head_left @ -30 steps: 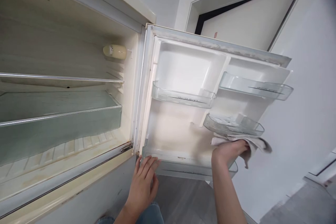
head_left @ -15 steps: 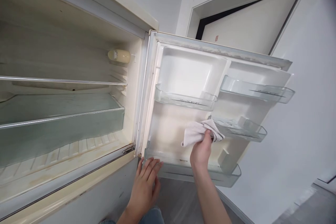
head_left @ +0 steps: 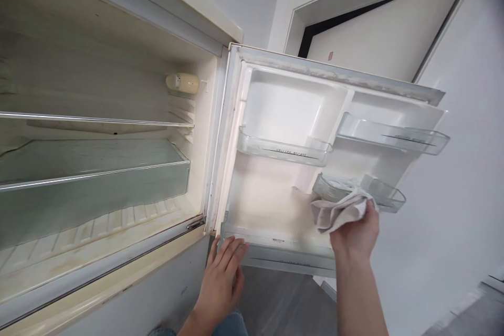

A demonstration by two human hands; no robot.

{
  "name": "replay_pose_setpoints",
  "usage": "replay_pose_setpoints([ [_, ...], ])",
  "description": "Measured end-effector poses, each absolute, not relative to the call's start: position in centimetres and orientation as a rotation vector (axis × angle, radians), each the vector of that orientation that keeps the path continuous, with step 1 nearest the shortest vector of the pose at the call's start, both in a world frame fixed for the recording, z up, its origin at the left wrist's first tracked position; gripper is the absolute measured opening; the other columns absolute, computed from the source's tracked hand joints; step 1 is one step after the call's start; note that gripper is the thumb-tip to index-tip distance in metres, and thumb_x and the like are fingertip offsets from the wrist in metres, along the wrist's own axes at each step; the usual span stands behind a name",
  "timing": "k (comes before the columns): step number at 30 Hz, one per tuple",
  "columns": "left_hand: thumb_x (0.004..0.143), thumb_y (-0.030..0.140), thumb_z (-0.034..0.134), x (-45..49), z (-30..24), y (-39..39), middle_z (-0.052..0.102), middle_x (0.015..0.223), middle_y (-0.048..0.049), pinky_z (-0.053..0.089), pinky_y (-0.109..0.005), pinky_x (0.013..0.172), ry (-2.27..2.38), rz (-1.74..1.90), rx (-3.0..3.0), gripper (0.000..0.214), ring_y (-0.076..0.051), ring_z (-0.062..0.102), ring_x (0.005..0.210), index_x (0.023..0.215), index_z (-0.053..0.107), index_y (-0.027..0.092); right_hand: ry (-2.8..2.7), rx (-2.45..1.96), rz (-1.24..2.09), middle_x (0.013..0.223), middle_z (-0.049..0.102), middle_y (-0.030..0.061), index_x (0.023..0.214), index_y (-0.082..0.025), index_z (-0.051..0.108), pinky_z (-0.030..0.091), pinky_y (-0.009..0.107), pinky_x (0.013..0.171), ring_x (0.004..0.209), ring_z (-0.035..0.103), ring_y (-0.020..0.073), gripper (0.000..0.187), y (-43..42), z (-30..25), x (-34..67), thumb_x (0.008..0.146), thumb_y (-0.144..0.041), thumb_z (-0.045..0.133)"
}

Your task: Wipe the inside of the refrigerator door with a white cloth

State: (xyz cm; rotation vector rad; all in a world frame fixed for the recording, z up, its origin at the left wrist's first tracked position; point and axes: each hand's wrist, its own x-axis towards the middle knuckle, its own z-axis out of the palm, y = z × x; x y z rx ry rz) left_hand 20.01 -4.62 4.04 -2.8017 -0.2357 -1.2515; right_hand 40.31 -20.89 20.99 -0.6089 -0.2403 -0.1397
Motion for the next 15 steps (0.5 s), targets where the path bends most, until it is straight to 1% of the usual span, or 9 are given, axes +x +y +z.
replay_pose_setpoints([
  [3,0.082,0.007,0.044,20.2,4.0,-4.7,0.063,0.133,-0.0002,0.044,-0.055,0.108,-0.253,-1.263,-2.807,0.061,-0.022,0.052,0.127,0.141,0.037,0.022,-0.165,-0.549,-0.136,0.074,0.064,-0.0019,0.083,-0.020,0.061,0.055,0.026,0.056,0.068,0.063,0.0135,0.024,-23.2,21.9,42.4,0.086,-0.036,0.043],
  [7,0.082,0.008,0.044,20.1,4.2,-4.9,0.062,0.134,-0.0008,0.043,-0.055,0.108,-0.247,-1.263,-2.838,0.065,-0.022,0.053,0.127,0.145,0.032,0.023,-0.149,-0.495,-0.117,0.078,0.066,-0.0011,0.083,-0.020,0.060,0.057,0.028,0.057,0.072,0.064,0.0139,0.035,-24.7,22.3,44.5,0.092,-0.040,0.033],
  [10,0.082,0.008,0.044,20.0,4.1,-5.0,0.063,0.133,-0.0015,0.042,-0.054,0.110,-0.242,-1.275,-2.858,0.065,-0.022,0.053,0.127,0.144,0.034,0.025,-0.174,-0.519,-0.096,0.081,0.068,0.0009,0.088,-0.021,0.062,0.058,0.033,0.059,0.078,0.066,0.0166,0.047,-24.2,22.1,44.9,0.094,-0.050,0.026],
  [13,0.083,0.009,0.043,20.1,3.8,-4.9,0.061,0.135,-0.0018,0.042,-0.054,0.110,-0.266,-1.260,-2.870,0.062,-0.022,0.053,0.128,0.143,0.036,0.026,-0.177,-0.567,-0.132,0.080,0.069,0.0015,0.089,-0.022,0.064,0.059,0.036,0.064,0.082,0.067,0.0185,0.053,-23.0,21.6,44.6,0.093,-0.058,0.024],
  [15,0.084,0.009,0.043,20.1,3.6,-4.8,0.061,0.136,-0.0016,0.042,-0.055,0.110,-0.272,-1.248,-2.872,0.060,-0.022,0.052,0.128,0.141,0.038,0.027,-0.208,-0.609,-0.150,0.082,0.069,0.0018,0.091,-0.022,0.064,0.059,0.038,0.070,0.085,0.067,0.0190,0.055,-22.0,21.3,44.0,0.092,-0.061,0.025],
])
